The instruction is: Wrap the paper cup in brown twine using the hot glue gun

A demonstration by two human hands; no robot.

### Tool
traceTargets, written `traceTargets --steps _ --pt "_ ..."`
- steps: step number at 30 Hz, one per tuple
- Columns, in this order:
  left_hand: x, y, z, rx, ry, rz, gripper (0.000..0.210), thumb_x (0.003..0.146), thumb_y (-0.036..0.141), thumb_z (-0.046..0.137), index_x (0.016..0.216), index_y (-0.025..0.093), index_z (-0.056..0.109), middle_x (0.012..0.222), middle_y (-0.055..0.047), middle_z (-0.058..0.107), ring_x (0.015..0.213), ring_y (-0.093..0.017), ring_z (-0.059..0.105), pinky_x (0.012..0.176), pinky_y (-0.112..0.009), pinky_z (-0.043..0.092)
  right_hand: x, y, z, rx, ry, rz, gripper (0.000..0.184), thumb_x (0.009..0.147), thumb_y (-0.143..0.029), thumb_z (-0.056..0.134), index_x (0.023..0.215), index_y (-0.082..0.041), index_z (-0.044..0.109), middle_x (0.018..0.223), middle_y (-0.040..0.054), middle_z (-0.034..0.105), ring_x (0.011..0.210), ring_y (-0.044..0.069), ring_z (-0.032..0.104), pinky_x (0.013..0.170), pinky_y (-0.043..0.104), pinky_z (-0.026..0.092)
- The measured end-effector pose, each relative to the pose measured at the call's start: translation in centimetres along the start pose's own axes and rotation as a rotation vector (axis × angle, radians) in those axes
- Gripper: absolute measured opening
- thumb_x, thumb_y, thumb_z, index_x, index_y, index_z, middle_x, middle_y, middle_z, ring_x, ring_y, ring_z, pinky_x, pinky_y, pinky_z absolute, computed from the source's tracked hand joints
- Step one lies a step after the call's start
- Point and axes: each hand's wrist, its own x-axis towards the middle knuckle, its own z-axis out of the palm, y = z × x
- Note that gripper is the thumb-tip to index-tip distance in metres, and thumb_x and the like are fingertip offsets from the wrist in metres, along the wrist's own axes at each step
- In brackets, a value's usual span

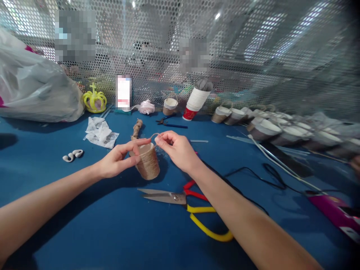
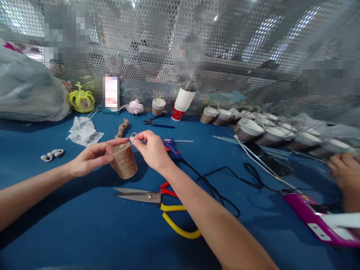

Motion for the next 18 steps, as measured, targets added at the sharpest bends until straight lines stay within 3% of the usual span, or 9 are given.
traceTargets --steps 11,18 --pt "0.0 -0.1 -0.2 0.0 -0.017 0.019 0.021 0.083 0.031 0.055 0.068 0.016 0.051 0.138 -0.009 0.044 0.13 -0.029 0.034 0.107 -0.049 0.022 0.3 0.8 0.8 0.019 0.037 -0.024 0.023 0.078 -0.04 0.054 0.068 -0.019 0.05 0.08 0.0053 0.059 0.075 0.016 0.053 0.074 0.032 0.043" --pt "0.2 -0.1 -0.3 -0.011 -0.036 0.021 0.02 0.081 0.031 0.056 0.067 0.017 0.051 0.138 -0.009 0.044 0.132 -0.031 0.03 0.107 -0.053 0.02 0.0 0.5 1.2 0.093 -0.028 0.054 0.025 0.081 -0.043 0.049 0.073 -0.018 0.05 0.07 0.0017 0.056 0.063 0.013 0.052 0.062 0.028 0.043"
